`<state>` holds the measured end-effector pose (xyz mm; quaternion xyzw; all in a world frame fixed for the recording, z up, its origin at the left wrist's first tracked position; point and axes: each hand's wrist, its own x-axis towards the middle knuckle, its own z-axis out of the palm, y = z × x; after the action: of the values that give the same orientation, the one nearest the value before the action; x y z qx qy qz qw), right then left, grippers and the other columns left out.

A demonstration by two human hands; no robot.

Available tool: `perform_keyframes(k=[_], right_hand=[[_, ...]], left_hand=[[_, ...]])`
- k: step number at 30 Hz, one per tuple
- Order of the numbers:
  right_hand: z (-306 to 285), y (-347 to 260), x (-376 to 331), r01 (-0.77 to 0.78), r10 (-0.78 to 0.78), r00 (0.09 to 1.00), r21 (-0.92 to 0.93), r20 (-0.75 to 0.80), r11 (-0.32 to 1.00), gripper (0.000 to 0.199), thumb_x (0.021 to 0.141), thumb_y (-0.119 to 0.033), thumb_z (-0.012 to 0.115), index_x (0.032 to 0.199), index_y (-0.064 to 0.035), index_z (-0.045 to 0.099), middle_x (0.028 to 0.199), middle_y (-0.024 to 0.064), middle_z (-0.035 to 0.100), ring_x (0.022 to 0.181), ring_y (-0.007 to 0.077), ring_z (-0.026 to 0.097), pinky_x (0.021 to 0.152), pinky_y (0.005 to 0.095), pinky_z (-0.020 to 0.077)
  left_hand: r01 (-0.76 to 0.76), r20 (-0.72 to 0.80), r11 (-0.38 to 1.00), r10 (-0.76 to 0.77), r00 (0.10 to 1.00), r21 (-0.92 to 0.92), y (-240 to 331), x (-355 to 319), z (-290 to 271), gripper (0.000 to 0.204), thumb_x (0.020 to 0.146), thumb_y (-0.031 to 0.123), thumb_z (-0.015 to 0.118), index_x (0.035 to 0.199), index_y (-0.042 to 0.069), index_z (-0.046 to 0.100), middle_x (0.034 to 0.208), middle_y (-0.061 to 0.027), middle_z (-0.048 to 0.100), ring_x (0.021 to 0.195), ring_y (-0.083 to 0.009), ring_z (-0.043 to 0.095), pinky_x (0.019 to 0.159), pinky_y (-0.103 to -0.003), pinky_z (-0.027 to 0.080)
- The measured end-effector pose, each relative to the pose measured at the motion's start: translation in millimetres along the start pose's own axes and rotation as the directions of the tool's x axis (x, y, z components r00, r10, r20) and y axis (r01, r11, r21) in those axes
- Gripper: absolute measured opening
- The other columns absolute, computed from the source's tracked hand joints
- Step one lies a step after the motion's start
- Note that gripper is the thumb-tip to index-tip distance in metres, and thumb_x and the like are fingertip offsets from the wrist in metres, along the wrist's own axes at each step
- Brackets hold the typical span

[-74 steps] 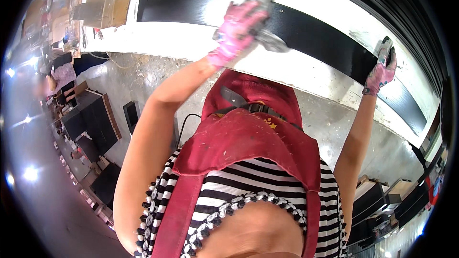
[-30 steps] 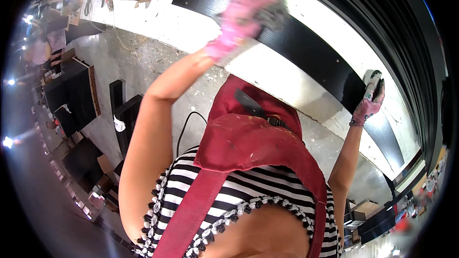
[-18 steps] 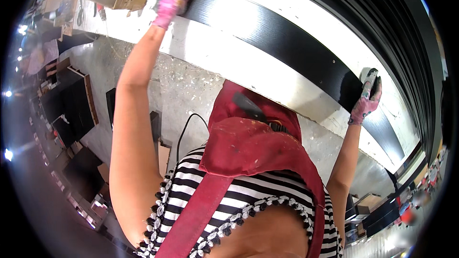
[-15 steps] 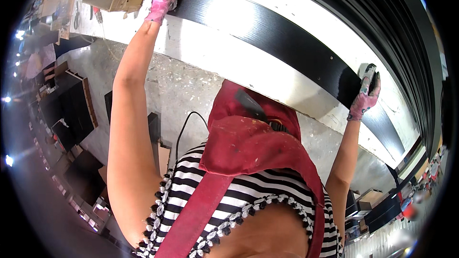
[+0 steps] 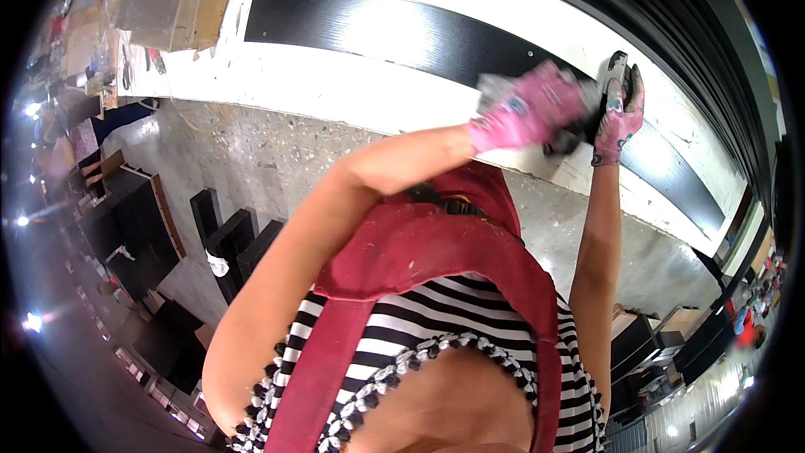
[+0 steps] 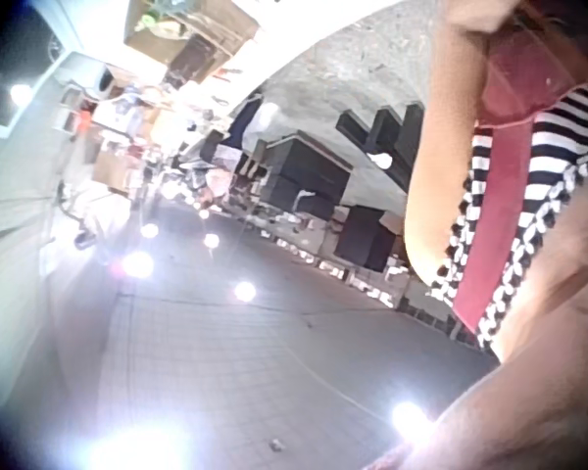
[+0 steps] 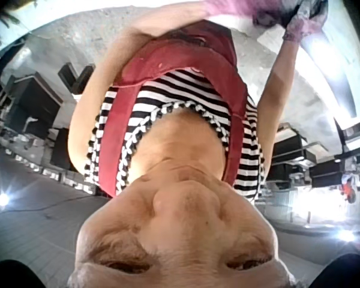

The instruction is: The person wipes the surface of long black planks with a cloth and a small abrasive pad. They handle the planks one at a time, wiping each side and then stacking them on a pile.

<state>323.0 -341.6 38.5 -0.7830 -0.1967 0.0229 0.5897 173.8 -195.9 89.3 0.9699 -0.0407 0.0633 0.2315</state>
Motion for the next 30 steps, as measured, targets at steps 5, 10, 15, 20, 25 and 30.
perform_keyframes(k=[5,10,15,20,25,30], right_hand=[[-7,-14,-1,-0.047,0.045,0.998,0.030,0.039,0.998,0.050,0.093,-0.011,0.063,0.138,0.0040,0.047,0.133,0.0166,0.055,0.119,0.0218,0.054,0.104,0.0318,0.0412],[-12,-5,-3,-0.047,0.049,0.999,0.170,-0.008,0.984,0.049,0.092,-0.010,0.065,0.137,0.0028,0.049,0.130,0.0158,0.057,0.117,0.0218,0.056,0.102,0.0315,0.0428],[-10,-20,-5,-0.040,0.041,0.999,0.178,0.001,0.983,0.047,0.092,-0.008,0.063,0.137,0.0010,0.051,0.133,0.0142,0.057,0.119,0.0208,0.056,0.104,0.0312,0.0420],[-11,-5,-2,-0.019,0.012,1.000,0.328,0.023,0.945,0.049,0.091,-0.002,0.063,0.137,0.0036,0.049,0.130,0.0123,0.058,0.114,0.0175,0.058,0.098,0.0273,0.0462],[-18,-4,-3,-0.014,0.013,1.000,0.345,0.008,0.938,0.049,0.091,-0.008,0.064,0.136,0.0053,0.049,0.134,0.0136,0.055,0.119,0.0212,0.056,0.102,0.0310,0.0446],[-42,8,-26,-0.175,0.125,0.983,0.479,0.135,0.860,0.059,0.092,-0.023,0.065,0.139,0.0061,0.044,0.137,0.0174,0.052,0.126,0.0263,0.052,0.109,0.0375,0.0399]], left_hand=[[-0.155,-0.247,0.988,0.149,0.958,-0.006,6,-37,59,0.053,0.078,0.013,0.060,0.130,0.021,0.058,0.144,-0.0025,0.050,0.133,-0.0212,0.047,0.117,-0.048,0.029],[-0.028,-0.381,0.911,-0.143,0.913,-0.411,-80,-113,-9,0.063,0.067,-0.006,0.063,0.129,0.008,0.059,0.136,-0.0099,0.054,0.130,-0.0280,0.048,0.112,-0.043,0.039],[0.230,-0.582,0.865,-0.475,0.660,-0.446,-172,-230,-77,0.059,0.080,-0.009,0.051,0.136,0.006,0.053,0.132,-0.0096,0.056,0.120,-0.0257,0.055,0.105,-0.036,0.044],[0.130,-0.475,0.516,-0.843,0.252,-0.847,-212,-305,-123,0.064,0.081,-0.018,0.047,0.143,-0.003,0.041,0.133,-0.0146,0.054,0.115,-0.0198,0.057,0.099,-0.031,0.047],[0.122,-0.533,0.644,-0.712,0.458,-0.755,-173,-250,-142,0.051,0.083,-0.015,0.051,0.134,-0.007,0.051,0.128,-0.0160,0.059,0.114,-0.0211,0.059,0.099,-0.030,0.045],[0.039,-0.643,0.710,-0.659,0.390,-0.703,-164,-224,-177,0.046,0.084,-0.010,0.058,0.130,-0.007,0.055,0.126,-0.0154,0.061,0.110,-0.0223,0.062,0.099,-0.034,0.048]])
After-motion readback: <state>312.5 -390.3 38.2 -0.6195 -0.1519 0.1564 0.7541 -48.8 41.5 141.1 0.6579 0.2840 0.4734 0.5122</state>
